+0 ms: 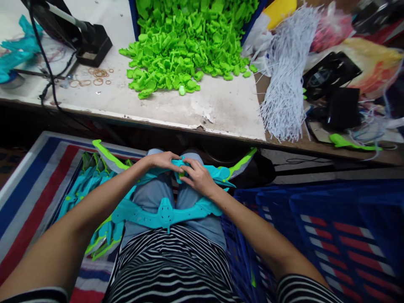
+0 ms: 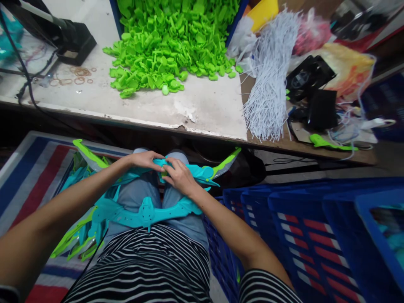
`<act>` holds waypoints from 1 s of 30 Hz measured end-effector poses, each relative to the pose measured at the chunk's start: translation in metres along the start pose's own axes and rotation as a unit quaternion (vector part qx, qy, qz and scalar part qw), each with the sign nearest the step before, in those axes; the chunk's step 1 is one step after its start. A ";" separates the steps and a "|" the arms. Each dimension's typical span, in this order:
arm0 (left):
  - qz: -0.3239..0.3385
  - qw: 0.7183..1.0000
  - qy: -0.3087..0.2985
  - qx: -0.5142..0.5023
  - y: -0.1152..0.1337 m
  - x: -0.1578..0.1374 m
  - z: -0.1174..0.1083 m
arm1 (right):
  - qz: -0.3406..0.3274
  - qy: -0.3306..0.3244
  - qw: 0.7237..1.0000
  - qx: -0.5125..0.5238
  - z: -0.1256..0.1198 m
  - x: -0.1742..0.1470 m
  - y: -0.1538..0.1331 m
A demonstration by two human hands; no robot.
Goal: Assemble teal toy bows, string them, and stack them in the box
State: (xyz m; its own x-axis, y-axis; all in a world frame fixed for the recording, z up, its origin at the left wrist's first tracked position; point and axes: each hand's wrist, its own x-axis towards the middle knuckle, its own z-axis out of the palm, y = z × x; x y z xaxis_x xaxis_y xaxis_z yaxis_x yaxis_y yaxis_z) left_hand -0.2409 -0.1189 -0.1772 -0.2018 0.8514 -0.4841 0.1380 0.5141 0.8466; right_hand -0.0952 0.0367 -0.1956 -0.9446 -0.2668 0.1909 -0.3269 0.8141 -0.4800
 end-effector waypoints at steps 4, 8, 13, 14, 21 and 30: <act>-0.013 0.997 0.036 0.067 0.006 0.002 0.005 | 0.019 -0.004 0.999 0.029 0.001 0.000 0.004; -0.021 0.990 0.070 0.123 0.011 0.003 0.011 | 0.074 -0.018 0.996 0.042 0.004 0.001 0.006; -0.030 0.992 0.057 0.111 0.010 0.004 0.012 | 0.121 -0.043 0.992 -0.008 0.011 0.005 0.001; -0.024 0.990 0.062 0.123 0.010 0.003 0.012 | 0.131 -0.045 0.990 -0.010 0.011 0.006 -0.001; 0.037 0.941 0.155 0.300 0.017 -0.019 0.038 | 0.098 -0.114 0.982 0.114 -0.040 0.026 -0.002; 0.093 0.863 0.316 0.383 -0.013 -0.041 0.111 | 0.199 0.162 0.963 -0.084 -0.083 0.198 0.051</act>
State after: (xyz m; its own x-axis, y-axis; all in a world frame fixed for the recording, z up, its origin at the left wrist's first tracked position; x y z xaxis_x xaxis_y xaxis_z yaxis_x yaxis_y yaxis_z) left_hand -0.1265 -0.1488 -0.1932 -0.5622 0.8243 0.0666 0.7769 0.4988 0.3842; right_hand -0.2968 0.0684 -0.1113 -0.9271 0.2362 0.2909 0.0934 0.8975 -0.4310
